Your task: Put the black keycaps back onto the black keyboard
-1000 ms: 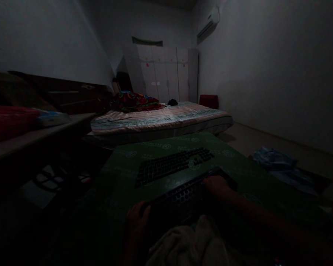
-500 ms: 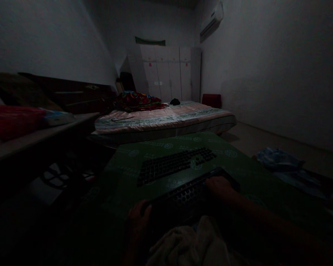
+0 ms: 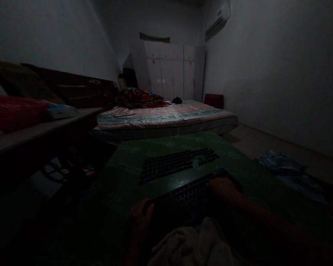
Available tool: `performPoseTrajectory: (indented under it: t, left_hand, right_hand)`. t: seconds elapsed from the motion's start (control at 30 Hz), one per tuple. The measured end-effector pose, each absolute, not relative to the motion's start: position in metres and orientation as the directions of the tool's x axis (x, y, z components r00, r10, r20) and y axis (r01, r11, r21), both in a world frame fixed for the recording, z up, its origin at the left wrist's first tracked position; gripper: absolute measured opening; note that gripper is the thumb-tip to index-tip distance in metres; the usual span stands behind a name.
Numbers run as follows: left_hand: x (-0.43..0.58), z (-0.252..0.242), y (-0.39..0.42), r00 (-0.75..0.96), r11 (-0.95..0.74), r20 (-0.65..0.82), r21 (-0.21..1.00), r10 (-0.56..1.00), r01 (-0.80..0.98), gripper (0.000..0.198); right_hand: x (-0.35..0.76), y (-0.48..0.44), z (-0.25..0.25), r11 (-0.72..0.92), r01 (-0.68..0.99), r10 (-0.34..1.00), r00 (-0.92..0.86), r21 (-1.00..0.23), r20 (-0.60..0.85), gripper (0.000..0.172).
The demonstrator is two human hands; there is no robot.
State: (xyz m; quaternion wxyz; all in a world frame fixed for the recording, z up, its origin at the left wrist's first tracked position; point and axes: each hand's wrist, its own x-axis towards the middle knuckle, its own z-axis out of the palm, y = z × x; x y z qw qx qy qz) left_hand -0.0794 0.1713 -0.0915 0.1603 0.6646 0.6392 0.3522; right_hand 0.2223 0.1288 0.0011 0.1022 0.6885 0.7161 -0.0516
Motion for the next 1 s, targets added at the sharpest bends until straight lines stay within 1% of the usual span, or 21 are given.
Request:
performPoseTrajectory:
  t: [0.27,0.37,0.5,0.63,0.8,1.0]
  left_hand:
    - [-0.079,-0.094,0.173,-0.086,-0.112,0.248,0.686,0.965,0.719,0.041]
    - [-0.080,-0.095,0.174,-0.090,-0.109,0.249,0.682,0.964,0.723,0.040]
    - [-0.080,-0.095,0.174,-0.084,-0.107,0.245,0.673,0.966,0.732,0.040]
    - [-0.080,-0.097,0.174,-0.069,-0.139,0.276,0.665,0.959,0.734,0.037]
    - [-0.081,-0.101,0.174,-0.047,-0.164,0.294,0.650,0.955,0.742,0.036]
    - [-0.081,-0.102,0.174,-0.041,-0.180,0.316,0.635,0.948,0.752,0.035]
  right_hand:
    - [0.227,0.129,-0.007,0.049,0.996,0.981,-0.035,0.068,-0.192,0.026]
    - [0.226,0.128,-0.008,0.026,0.997,0.978,-0.009,0.076,-0.208,0.027]
    - [0.224,0.127,-0.006,0.037,0.995,0.982,-0.020,0.089,-0.188,0.028]
    - [0.224,0.126,-0.003,0.037,0.995,0.975,-0.015,0.094,-0.223,0.028]
    - [0.225,0.128,-0.004,0.052,0.993,0.976,-0.028,0.105,-0.215,0.030]
    - [0.226,0.129,-0.005,0.054,0.993,0.978,-0.030,0.108,-0.208,0.027]
